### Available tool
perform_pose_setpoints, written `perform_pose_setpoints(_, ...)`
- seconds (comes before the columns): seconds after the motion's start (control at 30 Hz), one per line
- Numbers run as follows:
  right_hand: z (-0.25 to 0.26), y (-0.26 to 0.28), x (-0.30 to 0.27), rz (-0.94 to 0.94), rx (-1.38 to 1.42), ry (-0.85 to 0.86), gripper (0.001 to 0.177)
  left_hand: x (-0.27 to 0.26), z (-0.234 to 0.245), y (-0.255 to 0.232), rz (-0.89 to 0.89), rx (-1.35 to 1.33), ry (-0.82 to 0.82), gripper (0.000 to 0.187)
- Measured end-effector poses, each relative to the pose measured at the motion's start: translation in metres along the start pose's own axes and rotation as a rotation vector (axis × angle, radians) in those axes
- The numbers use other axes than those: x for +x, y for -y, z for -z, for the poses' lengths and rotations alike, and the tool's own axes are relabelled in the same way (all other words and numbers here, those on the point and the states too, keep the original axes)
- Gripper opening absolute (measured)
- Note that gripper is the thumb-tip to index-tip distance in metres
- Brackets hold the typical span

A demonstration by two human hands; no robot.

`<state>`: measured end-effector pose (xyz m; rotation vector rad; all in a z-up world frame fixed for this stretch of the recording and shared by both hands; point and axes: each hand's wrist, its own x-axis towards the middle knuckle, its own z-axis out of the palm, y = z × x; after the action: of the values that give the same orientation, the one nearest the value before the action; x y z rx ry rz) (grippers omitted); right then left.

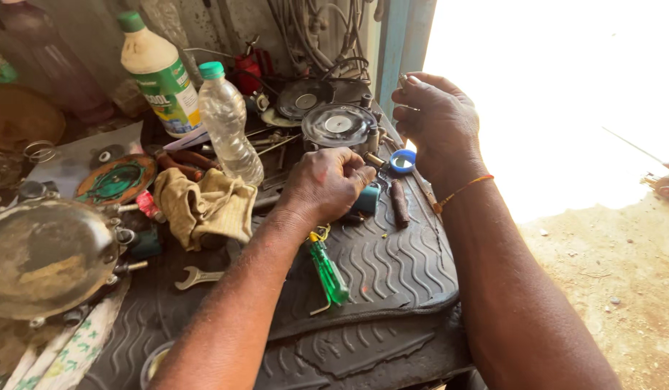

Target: The person assembles a mechanical valve assembly by hand and using a wrench, connecting a blue solenoid and wiping parts with a cloth.

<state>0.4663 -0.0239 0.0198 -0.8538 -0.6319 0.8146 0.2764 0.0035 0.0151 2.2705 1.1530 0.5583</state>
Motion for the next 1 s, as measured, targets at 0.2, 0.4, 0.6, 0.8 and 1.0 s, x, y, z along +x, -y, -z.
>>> perform_pose_setpoints(0.2,0.000,0.002,0.001,-0.030,-0.003,0.025,0.022,0.013,-0.010,0.009,-0.093,-0.046,0.190,0.050)
perform_pose_setpoints(0.4,0.003,-0.003,0.002,-0.035,-0.067,0.099,0.025,0.020,-0.021,0.029,-0.129,-0.065,0.068,0.042)
perform_pose_setpoints(0.6,-0.001,-0.009,0.000,-0.080,-0.094,0.200,0.029,0.014,0.002,0.054,-0.129,-0.162,-0.051,0.042)
perform_pose_setpoints(0.8,-0.002,-0.014,-0.005,-0.127,-0.137,0.232,0.031,0.000,-0.003,0.045,-0.129,0.189,0.120,0.045)
perform_pose_setpoints(1.0,-0.005,-0.022,-0.005,-0.186,-0.221,0.273,0.029,-0.001,0.007,0.047,-0.040,0.140,0.056,0.045)
